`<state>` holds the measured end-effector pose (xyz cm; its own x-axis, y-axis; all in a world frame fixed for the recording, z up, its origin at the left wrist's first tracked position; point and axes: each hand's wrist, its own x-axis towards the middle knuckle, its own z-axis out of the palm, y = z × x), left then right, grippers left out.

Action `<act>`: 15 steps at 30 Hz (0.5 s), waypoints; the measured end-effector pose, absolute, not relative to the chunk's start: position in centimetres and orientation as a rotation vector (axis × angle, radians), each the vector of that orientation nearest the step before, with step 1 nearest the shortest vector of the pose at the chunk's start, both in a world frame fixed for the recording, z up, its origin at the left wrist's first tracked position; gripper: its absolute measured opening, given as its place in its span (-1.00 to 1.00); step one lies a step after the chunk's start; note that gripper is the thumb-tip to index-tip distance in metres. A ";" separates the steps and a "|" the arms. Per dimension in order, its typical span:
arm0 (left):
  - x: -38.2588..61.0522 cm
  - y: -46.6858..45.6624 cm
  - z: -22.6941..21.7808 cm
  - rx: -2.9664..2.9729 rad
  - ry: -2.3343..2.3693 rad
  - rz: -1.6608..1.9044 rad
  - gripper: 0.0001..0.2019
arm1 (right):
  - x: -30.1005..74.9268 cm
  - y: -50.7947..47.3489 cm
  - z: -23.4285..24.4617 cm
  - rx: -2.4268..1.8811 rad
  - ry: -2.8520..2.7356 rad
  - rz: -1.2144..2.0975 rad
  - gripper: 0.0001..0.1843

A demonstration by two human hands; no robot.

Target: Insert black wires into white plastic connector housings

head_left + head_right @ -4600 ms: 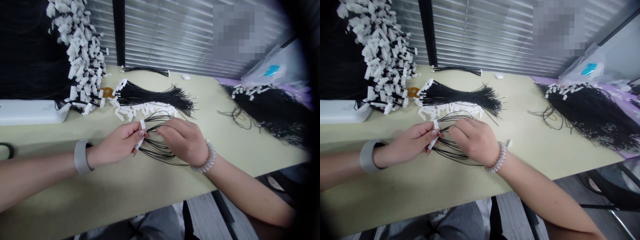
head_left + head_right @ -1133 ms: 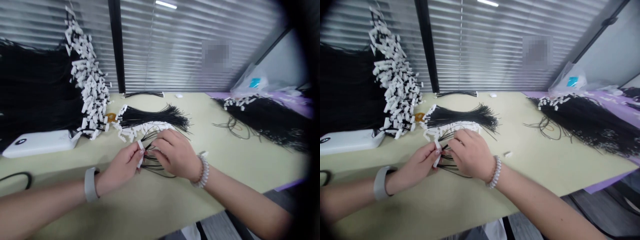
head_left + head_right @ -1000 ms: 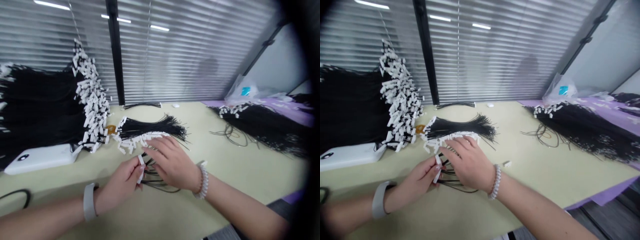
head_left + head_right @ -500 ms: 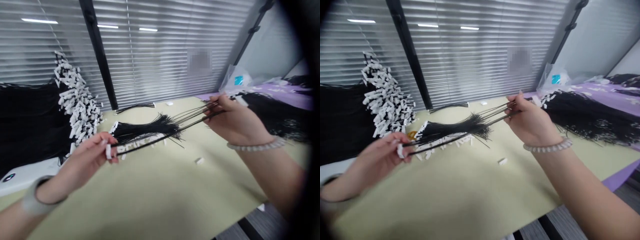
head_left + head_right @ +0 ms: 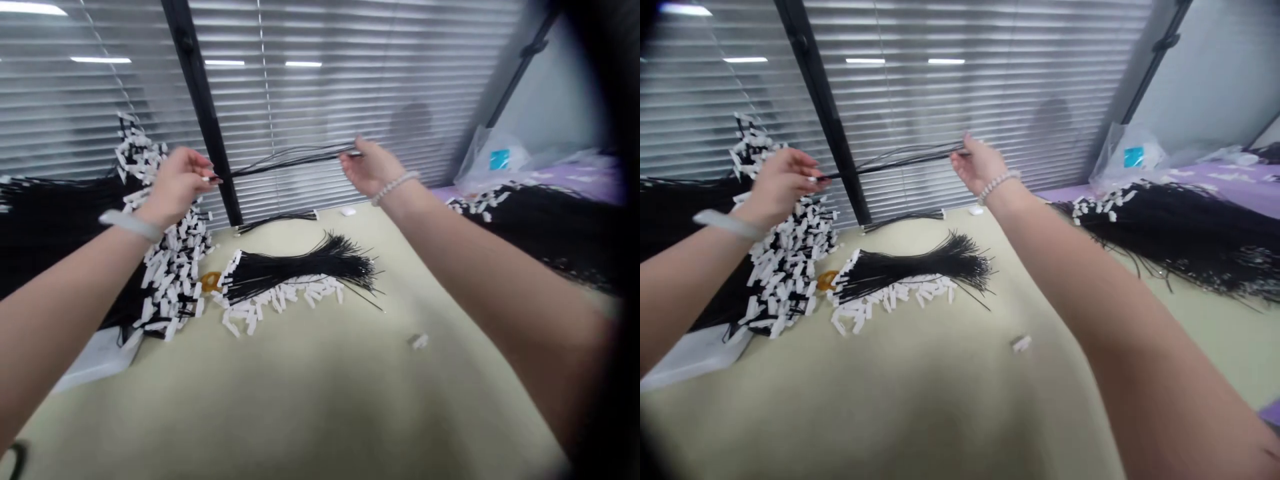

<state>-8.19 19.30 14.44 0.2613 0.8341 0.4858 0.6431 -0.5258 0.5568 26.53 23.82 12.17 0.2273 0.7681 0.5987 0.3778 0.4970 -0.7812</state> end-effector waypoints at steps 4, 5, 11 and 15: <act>-8.0 24.8 13.8 2.350 1.565 1.014 -0.40 | 25.3 27.0 10.1 -1.289 -1.331 0.597 -0.43; -8.1 25.5 13.4 2.356 1.609 0.981 -0.41 | 25.4 27.2 9.2 -1.324 -1.323 0.633 -0.47; -7.6 25.6 12.7 2.461 1.697 0.651 -0.50 | 29.0 27.1 5.5 -1.515 -1.328 0.734 -0.60; -6.0 22.1 12.0 2.560 1.610 0.363 -0.52 | 31.1 26.4 4.1 -1.628 -1.452 0.737 -0.63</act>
<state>-6.01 22.10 12.01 0.4139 0.8980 0.1492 0.8752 -0.4377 0.2060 31.12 26.42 4.07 0.1660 0.9819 0.0917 0.5058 -0.0049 -0.8627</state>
